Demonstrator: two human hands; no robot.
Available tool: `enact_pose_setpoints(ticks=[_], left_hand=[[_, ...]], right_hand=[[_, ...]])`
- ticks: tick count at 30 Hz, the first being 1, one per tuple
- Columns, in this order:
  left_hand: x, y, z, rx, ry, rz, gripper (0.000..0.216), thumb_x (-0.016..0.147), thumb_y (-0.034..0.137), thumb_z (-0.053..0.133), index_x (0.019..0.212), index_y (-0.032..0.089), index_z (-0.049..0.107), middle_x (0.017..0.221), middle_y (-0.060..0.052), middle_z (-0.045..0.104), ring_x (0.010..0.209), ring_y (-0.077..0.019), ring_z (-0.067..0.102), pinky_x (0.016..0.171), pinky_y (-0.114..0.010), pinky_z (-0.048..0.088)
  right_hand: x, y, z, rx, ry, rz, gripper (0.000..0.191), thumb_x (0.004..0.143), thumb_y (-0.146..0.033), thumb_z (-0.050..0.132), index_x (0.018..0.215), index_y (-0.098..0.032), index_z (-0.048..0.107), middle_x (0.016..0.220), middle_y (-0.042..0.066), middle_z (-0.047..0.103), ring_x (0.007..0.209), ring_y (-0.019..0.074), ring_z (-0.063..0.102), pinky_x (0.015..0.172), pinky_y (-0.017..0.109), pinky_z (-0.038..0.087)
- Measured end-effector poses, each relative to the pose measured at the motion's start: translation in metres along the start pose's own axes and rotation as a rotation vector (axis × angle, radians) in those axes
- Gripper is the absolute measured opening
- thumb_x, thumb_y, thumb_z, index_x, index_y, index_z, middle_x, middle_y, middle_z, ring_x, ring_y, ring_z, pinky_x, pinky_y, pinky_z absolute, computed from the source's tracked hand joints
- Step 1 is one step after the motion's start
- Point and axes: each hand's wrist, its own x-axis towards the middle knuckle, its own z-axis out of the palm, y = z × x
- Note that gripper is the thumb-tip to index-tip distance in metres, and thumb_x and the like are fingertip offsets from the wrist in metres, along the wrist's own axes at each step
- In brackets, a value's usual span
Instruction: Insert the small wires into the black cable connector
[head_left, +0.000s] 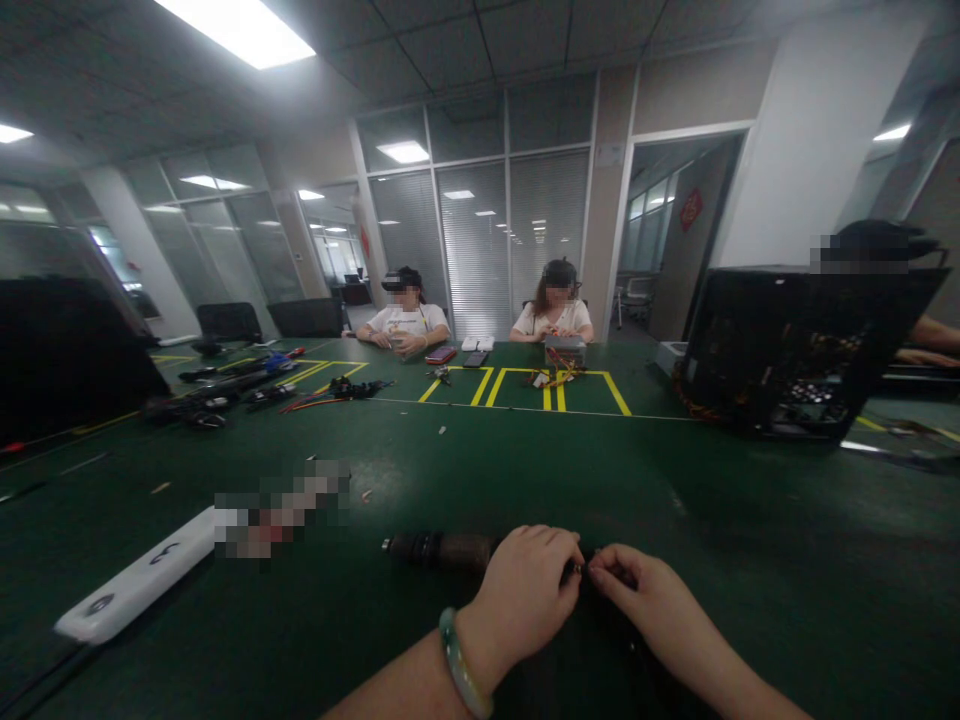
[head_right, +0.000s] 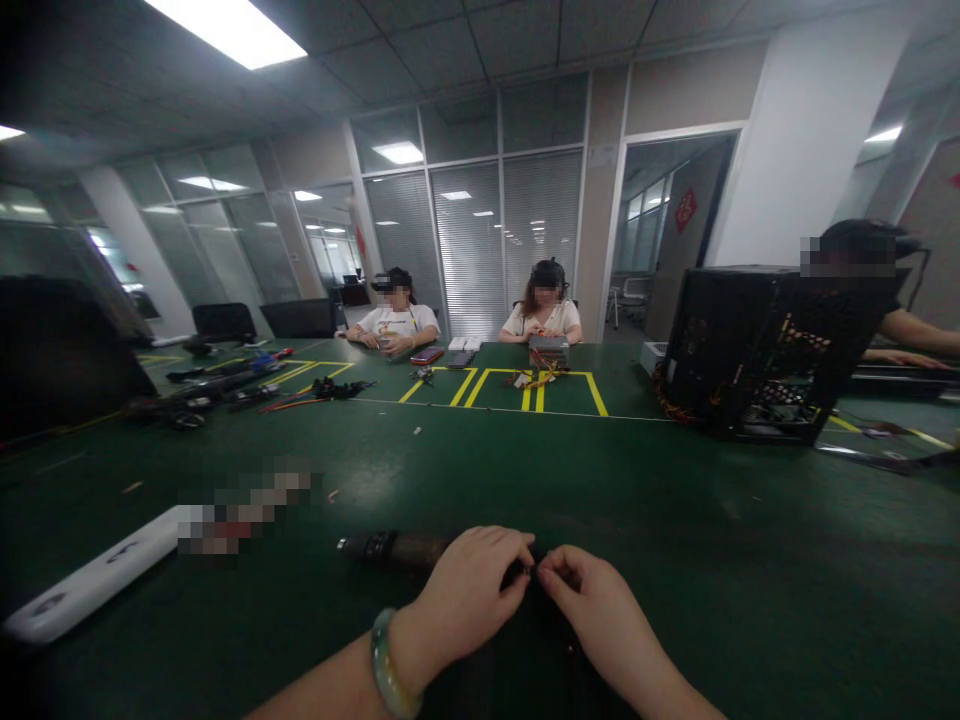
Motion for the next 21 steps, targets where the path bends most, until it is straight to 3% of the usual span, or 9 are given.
enact_pose_setpoints(ticks=[21], left_hand=[[-0.0014, 0.0002, -0.0026, -0.004, -0.007, 0.031, 0.01, 0.085, 0.017, 0.059, 0.094, 0.021, 0.059, 0.113, 0.0, 0.063, 0.102, -0.0207, 0.057, 0.092, -0.038, 0.042]], right_hand=[[-0.0015, -0.0057, -0.001, -0.062, 0.027, 0.023, 0.02, 0.088, -0.034, 0.051, 0.083, -0.02, 0.066, 0.076, 0.0, 0.068, 0.071, 0.0176, 0.062, 0.06, 0.024, 0.041]])
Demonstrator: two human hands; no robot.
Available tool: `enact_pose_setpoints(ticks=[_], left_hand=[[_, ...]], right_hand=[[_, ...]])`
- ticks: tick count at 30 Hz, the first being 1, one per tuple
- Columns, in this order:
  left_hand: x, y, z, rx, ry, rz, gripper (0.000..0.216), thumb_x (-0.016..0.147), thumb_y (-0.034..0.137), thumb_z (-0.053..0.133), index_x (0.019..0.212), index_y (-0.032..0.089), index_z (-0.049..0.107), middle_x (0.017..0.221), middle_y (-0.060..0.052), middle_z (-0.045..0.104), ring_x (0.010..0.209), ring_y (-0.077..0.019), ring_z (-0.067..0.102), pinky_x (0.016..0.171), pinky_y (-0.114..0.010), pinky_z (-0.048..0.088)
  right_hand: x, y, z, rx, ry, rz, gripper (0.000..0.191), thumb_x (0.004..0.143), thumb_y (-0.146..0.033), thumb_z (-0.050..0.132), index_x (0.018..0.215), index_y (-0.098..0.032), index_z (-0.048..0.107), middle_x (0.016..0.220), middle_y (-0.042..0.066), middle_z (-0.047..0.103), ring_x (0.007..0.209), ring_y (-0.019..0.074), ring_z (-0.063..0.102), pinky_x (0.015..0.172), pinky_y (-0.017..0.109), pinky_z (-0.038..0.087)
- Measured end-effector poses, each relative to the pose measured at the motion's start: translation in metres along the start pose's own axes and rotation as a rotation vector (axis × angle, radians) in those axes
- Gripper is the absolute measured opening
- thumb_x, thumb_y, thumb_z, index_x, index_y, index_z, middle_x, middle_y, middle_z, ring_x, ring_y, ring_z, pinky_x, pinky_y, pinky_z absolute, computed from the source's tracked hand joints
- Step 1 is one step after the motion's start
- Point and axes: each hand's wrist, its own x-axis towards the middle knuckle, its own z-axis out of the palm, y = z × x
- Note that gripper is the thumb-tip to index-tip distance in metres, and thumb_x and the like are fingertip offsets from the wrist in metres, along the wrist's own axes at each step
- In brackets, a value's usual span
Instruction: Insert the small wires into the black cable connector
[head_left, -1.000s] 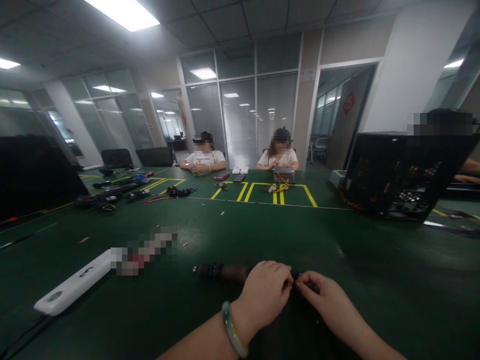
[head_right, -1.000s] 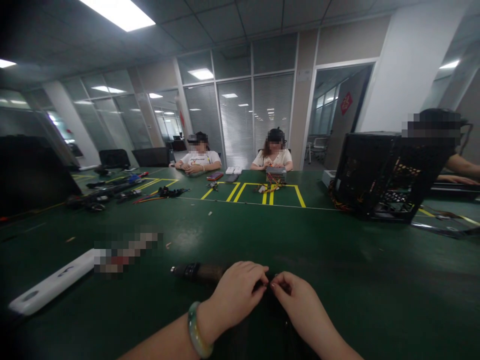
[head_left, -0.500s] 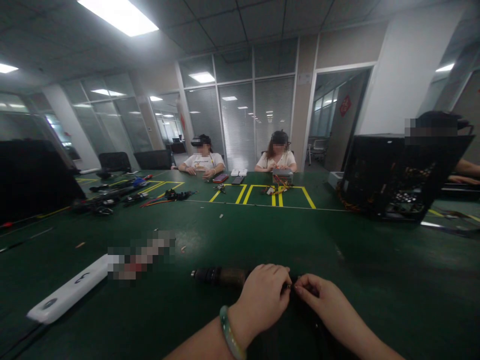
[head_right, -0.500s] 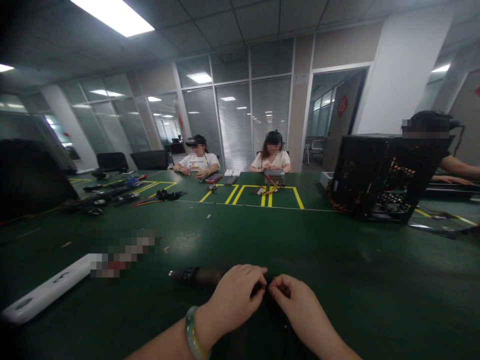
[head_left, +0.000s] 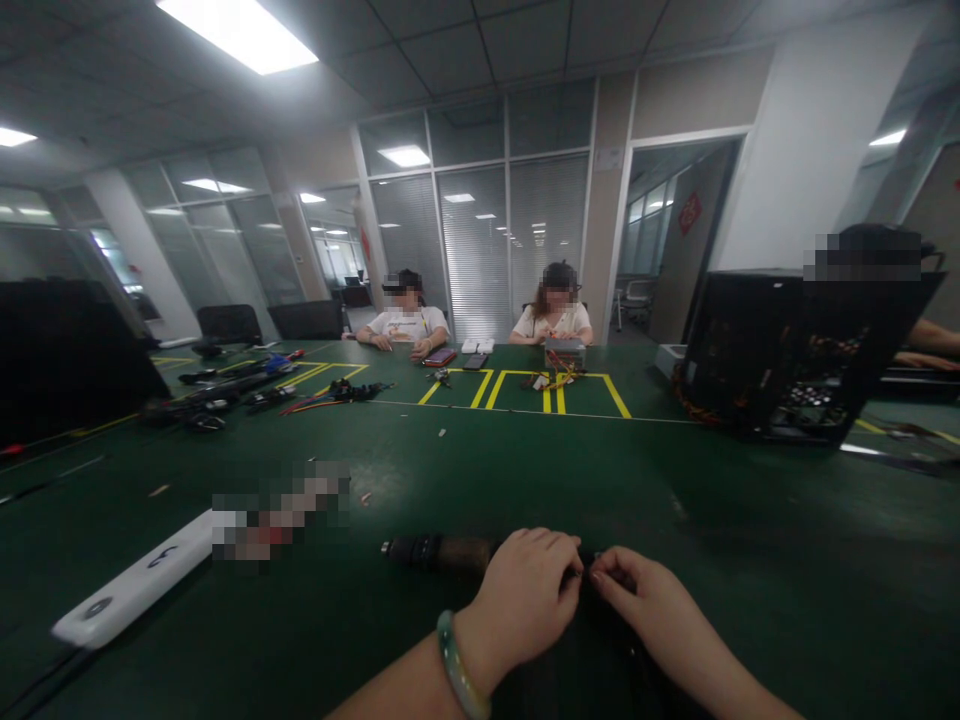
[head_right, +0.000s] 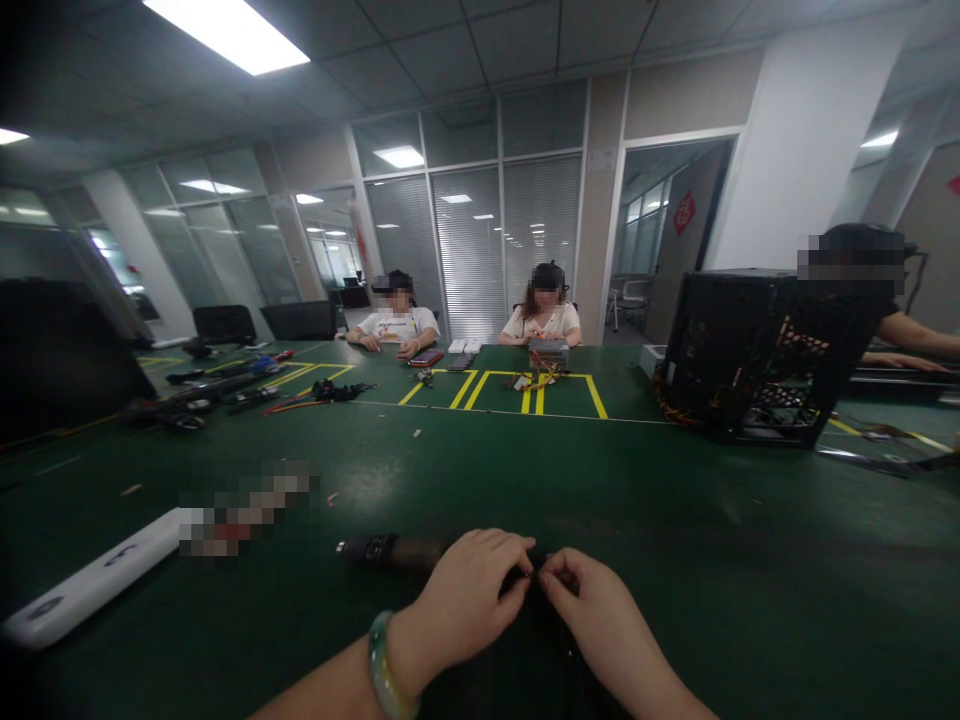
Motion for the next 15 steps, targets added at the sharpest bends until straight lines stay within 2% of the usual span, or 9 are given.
enact_pose_setpoints(ticks=[15], left_hand=[[-0.0013, -0.0001, 0.0014, -0.016, 0.02, -0.028, 0.014, 0.083, 0.016, 0.06, 0.096, 0.021, 0.058, 0.113, -0.001, 0.063, 0.103, -0.0203, 0.057, 0.093, -0.038, 0.042]], right_hand=[[0.0, -0.0019, 0.0003, 0.073, -0.025, -0.027, 0.022, 0.088, -0.034, 0.051, 0.083, -0.02, 0.067, 0.075, 0.0, 0.065, 0.071, 0.0166, 0.059, 0.062, 0.023, 0.04]])
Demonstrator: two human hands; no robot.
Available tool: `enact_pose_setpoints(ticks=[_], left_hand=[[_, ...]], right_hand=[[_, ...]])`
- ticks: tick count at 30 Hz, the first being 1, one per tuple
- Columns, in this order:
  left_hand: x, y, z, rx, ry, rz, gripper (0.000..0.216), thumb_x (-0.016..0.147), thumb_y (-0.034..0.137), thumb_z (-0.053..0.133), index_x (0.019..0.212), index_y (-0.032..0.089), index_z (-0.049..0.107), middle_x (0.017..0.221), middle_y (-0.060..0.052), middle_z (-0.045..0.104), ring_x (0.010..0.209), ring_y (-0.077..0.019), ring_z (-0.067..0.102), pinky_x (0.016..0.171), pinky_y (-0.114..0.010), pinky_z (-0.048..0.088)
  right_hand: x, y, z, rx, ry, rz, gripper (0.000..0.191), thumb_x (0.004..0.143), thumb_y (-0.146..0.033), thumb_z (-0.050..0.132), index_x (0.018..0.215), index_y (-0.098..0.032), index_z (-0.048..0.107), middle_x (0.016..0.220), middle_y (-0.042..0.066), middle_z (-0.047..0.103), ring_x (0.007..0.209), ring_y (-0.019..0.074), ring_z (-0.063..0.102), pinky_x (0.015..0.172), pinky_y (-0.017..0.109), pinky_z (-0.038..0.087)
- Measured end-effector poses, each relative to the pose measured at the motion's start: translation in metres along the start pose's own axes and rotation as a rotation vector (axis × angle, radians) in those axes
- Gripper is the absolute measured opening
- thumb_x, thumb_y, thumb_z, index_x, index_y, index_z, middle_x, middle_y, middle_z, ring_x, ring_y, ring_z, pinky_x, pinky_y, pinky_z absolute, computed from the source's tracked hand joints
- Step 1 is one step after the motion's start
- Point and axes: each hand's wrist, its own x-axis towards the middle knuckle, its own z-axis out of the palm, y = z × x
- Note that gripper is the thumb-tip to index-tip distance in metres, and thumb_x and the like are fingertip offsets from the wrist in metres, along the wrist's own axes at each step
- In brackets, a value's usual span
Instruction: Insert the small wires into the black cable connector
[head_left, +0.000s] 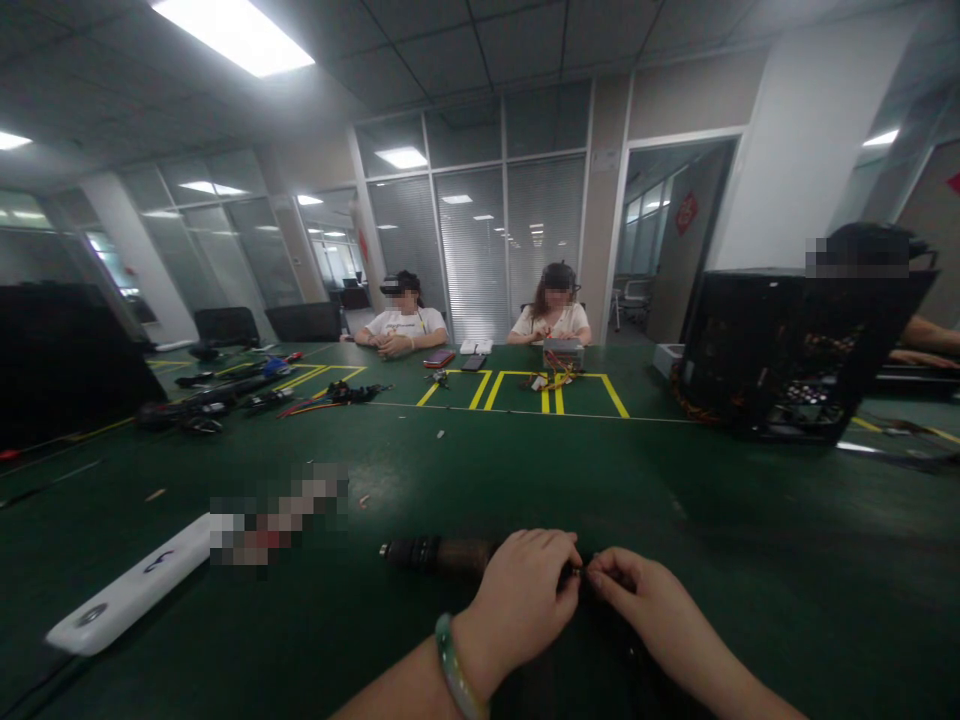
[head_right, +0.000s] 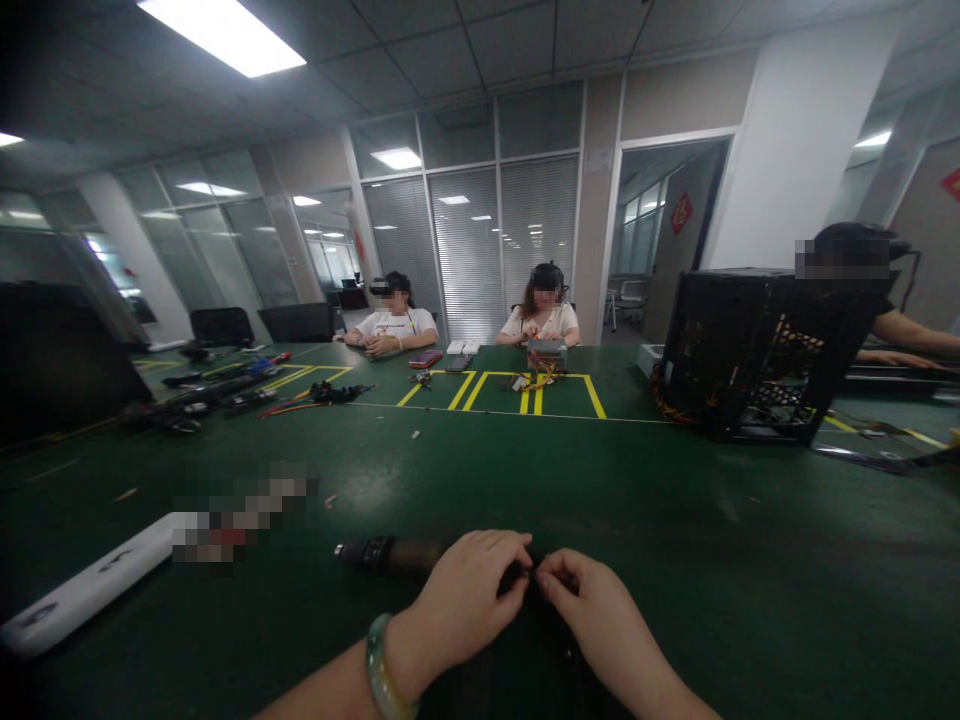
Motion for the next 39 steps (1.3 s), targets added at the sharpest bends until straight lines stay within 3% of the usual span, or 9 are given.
enact_pose_setpoints(ticks=[15, 27, 39], left_hand=[[0.0022, 0.0032, -0.0032, 0.079, -0.064, 0.006, 0.009, 0.085, 0.017, 0.059, 0.093, 0.02, 0.059, 0.108, -0.002, 0.063, 0.102, -0.0206, 0.057, 0.091, -0.037, 0.043], [0.0013, 0.0006, -0.0011, 0.011, -0.019, -0.004, 0.007, 0.086, 0.017, 0.06, 0.092, 0.021, 0.058, 0.112, -0.001, 0.063, 0.102, -0.0195, 0.058, 0.093, -0.037, 0.043], [0.002, -0.0014, 0.0018, 0.028, -0.026, 0.006, 0.02, 0.081, 0.02, 0.069, 0.097, 0.023, 0.058, 0.112, 0.0, 0.063, 0.102, -0.0215, 0.057, 0.094, -0.04, 0.042]], right_hand=[[0.0006, 0.0006, -0.002, -0.097, 0.036, 0.024, 0.02, 0.087, -0.034, 0.053, 0.084, -0.021, 0.068, 0.077, 0.001, 0.07, 0.072, 0.0186, 0.064, 0.061, 0.025, 0.041], [0.0016, 0.0056, -0.0002, 0.022, 0.003, 0.014, 0.023, 0.087, -0.036, 0.052, 0.083, -0.019, 0.067, 0.074, 0.0, 0.065, 0.07, 0.0168, 0.059, 0.061, 0.023, 0.041], [0.0004, 0.0061, -0.0006, -0.118, 0.103, 0.005, 0.018, 0.087, -0.033, 0.052, 0.076, -0.02, 0.059, 0.07, -0.001, 0.063, 0.066, 0.0161, 0.058, 0.057, 0.023, 0.038]])
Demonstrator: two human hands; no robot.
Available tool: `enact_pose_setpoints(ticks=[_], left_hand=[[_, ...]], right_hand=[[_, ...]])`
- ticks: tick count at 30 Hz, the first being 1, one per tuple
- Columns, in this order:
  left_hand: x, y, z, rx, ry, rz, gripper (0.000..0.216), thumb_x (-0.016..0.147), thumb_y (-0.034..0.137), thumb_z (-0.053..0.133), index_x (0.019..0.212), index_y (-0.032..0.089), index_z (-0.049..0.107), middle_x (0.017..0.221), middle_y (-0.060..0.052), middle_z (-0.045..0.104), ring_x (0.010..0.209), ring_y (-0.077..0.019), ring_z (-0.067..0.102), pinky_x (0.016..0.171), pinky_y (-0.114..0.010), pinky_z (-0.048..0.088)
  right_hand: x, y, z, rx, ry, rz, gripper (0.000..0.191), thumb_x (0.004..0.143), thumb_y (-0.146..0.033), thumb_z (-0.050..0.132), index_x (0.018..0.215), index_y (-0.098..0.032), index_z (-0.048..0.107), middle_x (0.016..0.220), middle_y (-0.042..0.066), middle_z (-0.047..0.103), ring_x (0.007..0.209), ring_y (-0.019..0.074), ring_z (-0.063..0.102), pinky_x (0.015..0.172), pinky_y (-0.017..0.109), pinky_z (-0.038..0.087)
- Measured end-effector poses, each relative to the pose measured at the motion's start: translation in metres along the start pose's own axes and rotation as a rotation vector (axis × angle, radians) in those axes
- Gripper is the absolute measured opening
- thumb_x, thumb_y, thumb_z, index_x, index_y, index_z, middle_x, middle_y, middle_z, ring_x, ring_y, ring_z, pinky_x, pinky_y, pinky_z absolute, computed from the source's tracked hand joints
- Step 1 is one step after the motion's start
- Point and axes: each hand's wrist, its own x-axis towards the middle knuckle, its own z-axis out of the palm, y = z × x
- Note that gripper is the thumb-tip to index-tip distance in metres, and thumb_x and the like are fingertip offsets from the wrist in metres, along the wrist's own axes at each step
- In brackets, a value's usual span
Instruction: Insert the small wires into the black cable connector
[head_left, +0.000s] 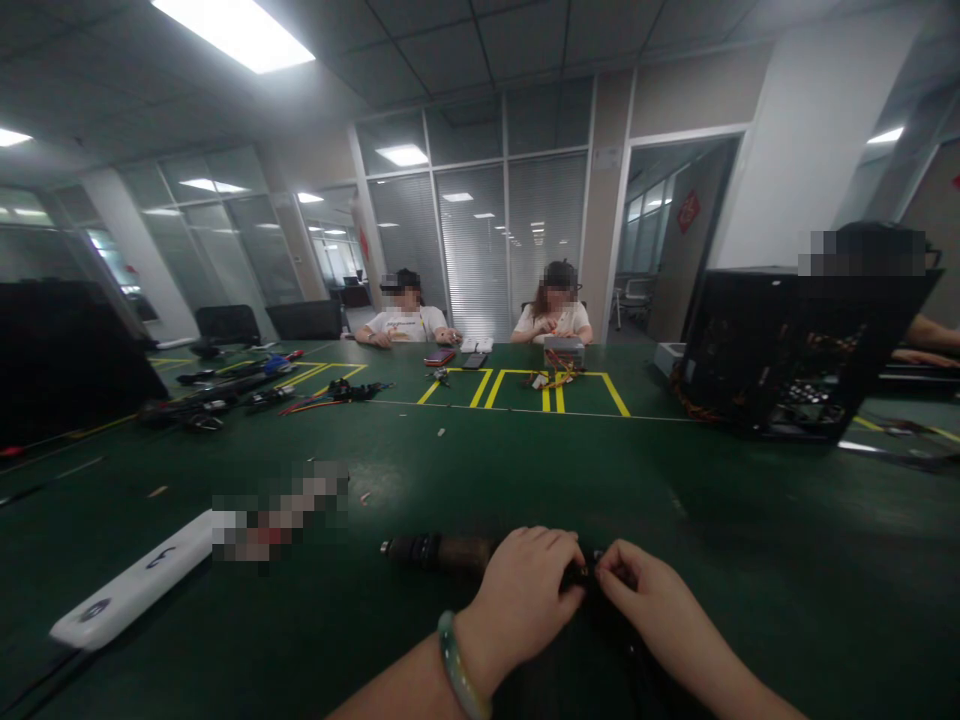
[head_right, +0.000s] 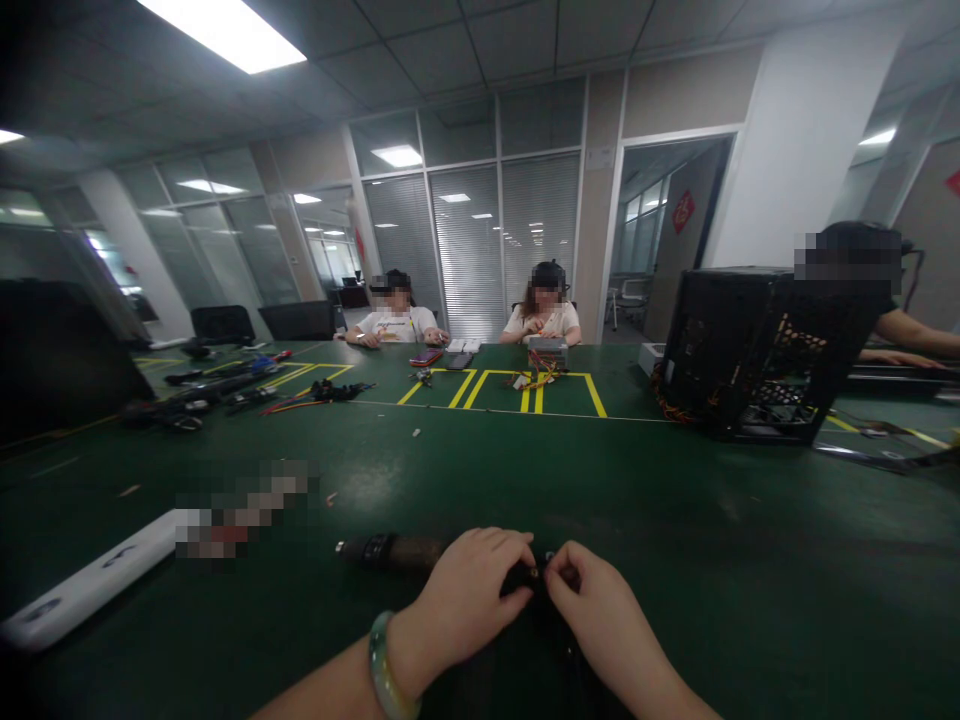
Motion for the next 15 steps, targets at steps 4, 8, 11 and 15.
enact_pose_setpoints(ticks=[4, 8, 11, 15], left_hand=[[0.0015, -0.0008, 0.0021, 0.026, -0.008, 0.011, 0.016, 0.084, 0.015, 0.063, 0.096, 0.023, 0.058, 0.11, 0.001, 0.063, 0.101, -0.02, 0.057, 0.093, -0.038, 0.042], [0.0017, 0.0001, 0.0022, 0.043, -0.009, 0.004, 0.013, 0.086, 0.016, 0.06, 0.097, 0.023, 0.058, 0.104, 0.0, 0.064, 0.098, -0.0205, 0.057, 0.09, -0.037, 0.042], [0.002, 0.0008, 0.0026, 0.062, -0.008, -0.007, 0.013, 0.087, 0.018, 0.06, 0.099, 0.023, 0.057, 0.101, 0.0, 0.064, 0.095, -0.0202, 0.057, 0.087, -0.036, 0.042], [0.0027, 0.0005, 0.0041, 0.093, -0.02, -0.019, 0.012, 0.088, 0.02, 0.06, 0.099, 0.023, 0.058, 0.096, 0.0, 0.063, 0.092, -0.0198, 0.057, 0.084, -0.035, 0.043]], right_hand=[[0.001, 0.0009, 0.0013, -0.044, 0.011, -0.006, 0.017, 0.086, -0.031, 0.051, 0.076, -0.02, 0.058, 0.07, -0.001, 0.063, 0.066, 0.0162, 0.058, 0.057, 0.023, 0.038], [0.0001, -0.0011, 0.0029, -0.073, 0.018, -0.022, 0.015, 0.086, -0.027, 0.05, 0.076, -0.021, 0.058, 0.071, -0.001, 0.064, 0.067, 0.0164, 0.06, 0.058, 0.023, 0.039], [-0.0012, -0.0035, 0.0031, -0.092, 0.005, -0.021, 0.014, 0.086, -0.027, 0.05, 0.079, -0.021, 0.061, 0.073, -0.001, 0.065, 0.068, 0.0165, 0.061, 0.059, 0.023, 0.04], [-0.0014, -0.0056, 0.0014, -0.046, -0.04, -0.02, 0.017, 0.088, -0.029, 0.051, 0.08, -0.021, 0.063, 0.073, -0.001, 0.066, 0.067, 0.016, 0.06, 0.059, 0.023, 0.04]])
